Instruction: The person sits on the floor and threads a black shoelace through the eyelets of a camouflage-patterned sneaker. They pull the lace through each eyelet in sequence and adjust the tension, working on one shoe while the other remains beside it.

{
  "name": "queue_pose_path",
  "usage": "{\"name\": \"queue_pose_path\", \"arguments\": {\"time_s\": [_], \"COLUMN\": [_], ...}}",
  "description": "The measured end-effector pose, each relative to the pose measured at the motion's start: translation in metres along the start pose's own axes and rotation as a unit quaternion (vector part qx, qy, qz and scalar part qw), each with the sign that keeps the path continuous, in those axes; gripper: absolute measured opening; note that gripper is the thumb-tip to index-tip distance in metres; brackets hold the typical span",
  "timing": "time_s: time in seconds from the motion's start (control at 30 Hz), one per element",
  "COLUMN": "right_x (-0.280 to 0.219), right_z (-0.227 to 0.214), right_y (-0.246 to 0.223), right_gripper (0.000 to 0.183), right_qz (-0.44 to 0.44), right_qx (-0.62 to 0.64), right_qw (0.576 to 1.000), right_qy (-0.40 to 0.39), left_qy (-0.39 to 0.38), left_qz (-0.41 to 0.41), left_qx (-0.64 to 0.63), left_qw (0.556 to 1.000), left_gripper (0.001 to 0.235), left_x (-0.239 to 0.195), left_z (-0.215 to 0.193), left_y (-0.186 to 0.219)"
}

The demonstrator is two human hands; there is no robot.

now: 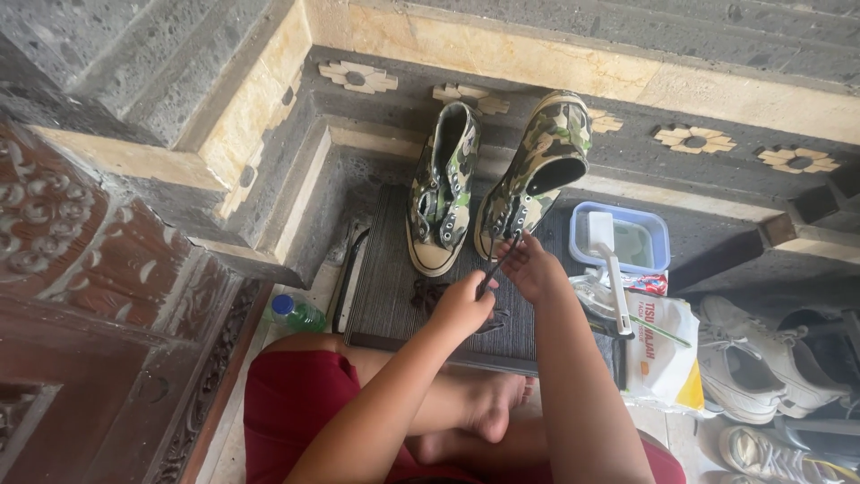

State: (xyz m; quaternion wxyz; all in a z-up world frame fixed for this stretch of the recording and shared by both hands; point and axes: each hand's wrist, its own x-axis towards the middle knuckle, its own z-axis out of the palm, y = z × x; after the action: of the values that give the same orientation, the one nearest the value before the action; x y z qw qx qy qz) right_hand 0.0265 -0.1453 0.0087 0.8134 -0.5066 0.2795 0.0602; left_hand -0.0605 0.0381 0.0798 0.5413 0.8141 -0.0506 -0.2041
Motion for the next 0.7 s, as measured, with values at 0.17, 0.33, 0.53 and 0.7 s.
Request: {"name": "queue_pose_path", "arguments": {"time_s": [0.17, 0.33, 0.53, 0.7], "right_x": [-0.003, 0.0, -0.004, 0.009], "right_z": [0.012, -0.001, -0.018, -0.036], "right_y": [-0.014, -0.006, 0.005, 0.01], "right_gripper": [0.043, 0.029, 0.026, 0.021], "right_qz": [-0.014, -0.009, -0.01, -0.011], "right_qx": [-0.047, 0.012, 0.121, 0.134], "right_qw": [0.999, 0.999, 0.981, 0.972], "right_qy": [0.014, -0.031, -0.154, -0.192], "left_qy": [-0.05, -0.078, -0.104, -0.117], "left_qz": [-0.029, -0.076, -0.076, -0.103], "left_qx": [-0.06, -0.215, -0.259, -0.195], "left_qw": [0.996, 0.97, 0.957, 0.968], "left_gripper": [0.047, 0.058, 0.049, 0.043], "left_x": [0.005, 0.017, 0.02, 0.021], "left_z": [-0.011, -0.017, -0.023, -0.029], "left_y": [-0.001, 0.003, 0.012, 0.005]}}
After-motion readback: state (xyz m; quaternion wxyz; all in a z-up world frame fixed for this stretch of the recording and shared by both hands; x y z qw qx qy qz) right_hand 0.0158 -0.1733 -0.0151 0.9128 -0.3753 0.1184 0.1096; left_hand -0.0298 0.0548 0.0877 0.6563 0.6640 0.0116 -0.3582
